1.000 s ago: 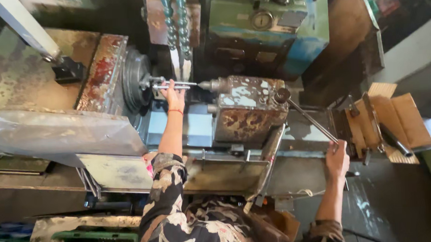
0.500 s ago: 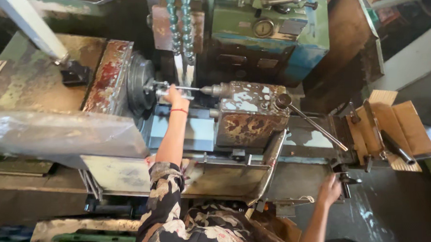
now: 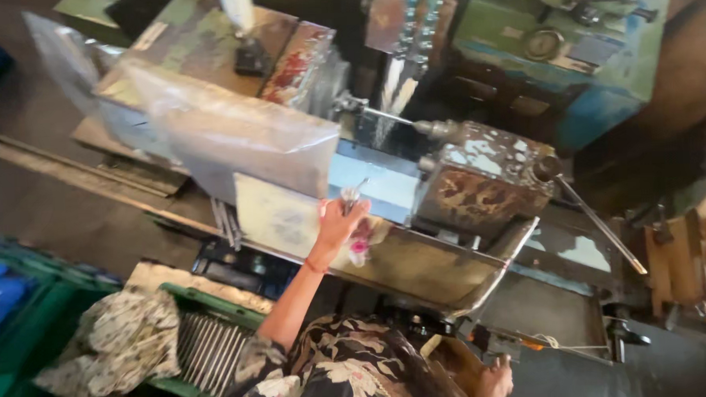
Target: The person repeatedly picks up metal rods from a green crate, places them into a grinding machine, and then returns the processed rods to the crate. The person uses a cloth to wipe the rods before processing.
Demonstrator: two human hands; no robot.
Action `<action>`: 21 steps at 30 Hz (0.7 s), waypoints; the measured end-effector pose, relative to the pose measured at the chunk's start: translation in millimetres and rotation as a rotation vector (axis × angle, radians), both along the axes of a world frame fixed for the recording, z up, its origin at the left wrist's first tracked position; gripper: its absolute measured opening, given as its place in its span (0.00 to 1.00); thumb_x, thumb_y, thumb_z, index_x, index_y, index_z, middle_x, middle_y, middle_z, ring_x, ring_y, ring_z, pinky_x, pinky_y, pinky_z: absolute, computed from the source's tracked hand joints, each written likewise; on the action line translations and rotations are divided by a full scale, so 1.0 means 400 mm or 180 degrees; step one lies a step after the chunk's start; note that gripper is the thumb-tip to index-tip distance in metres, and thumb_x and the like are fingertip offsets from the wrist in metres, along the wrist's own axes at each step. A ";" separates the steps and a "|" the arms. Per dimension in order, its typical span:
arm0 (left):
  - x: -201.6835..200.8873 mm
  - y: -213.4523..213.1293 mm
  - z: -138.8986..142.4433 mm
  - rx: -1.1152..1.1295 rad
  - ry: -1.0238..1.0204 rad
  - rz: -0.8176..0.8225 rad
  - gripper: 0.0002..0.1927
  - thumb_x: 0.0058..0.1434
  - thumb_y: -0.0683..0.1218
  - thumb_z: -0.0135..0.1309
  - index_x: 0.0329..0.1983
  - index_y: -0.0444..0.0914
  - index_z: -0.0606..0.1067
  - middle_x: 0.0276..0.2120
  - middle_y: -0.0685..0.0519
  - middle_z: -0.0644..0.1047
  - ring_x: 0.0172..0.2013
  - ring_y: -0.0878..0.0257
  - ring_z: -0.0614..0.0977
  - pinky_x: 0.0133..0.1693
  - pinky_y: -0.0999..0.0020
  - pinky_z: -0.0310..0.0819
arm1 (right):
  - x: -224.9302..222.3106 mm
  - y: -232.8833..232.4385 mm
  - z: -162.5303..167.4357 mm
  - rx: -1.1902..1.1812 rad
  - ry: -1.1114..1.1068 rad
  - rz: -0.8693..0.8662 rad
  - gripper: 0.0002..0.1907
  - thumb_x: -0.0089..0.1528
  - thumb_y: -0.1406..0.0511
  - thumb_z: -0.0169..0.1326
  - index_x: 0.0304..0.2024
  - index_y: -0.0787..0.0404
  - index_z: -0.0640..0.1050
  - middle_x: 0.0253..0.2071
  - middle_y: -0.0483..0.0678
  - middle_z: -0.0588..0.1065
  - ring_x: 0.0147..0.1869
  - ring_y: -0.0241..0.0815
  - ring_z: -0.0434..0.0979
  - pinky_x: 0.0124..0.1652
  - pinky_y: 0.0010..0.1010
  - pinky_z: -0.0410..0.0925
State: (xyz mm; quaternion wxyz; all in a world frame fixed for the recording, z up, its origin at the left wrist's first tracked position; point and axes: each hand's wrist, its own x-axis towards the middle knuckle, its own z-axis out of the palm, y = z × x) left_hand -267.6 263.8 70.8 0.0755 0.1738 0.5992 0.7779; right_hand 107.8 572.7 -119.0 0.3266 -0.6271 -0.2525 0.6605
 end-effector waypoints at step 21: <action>0.370 -0.648 -0.269 -0.0246 -0.0636 0.1901 0.24 0.63 0.49 0.65 0.18 0.42 0.65 0.19 0.67 0.62 0.22 0.76 0.59 0.23 0.71 0.48 | -0.548 -0.974 0.225 0.0577 0.2153 0.5532 0.17 0.73 0.56 0.43 0.38 0.60 0.74 0.18 0.36 0.58 0.18 0.26 0.53 0.19 0.21 0.49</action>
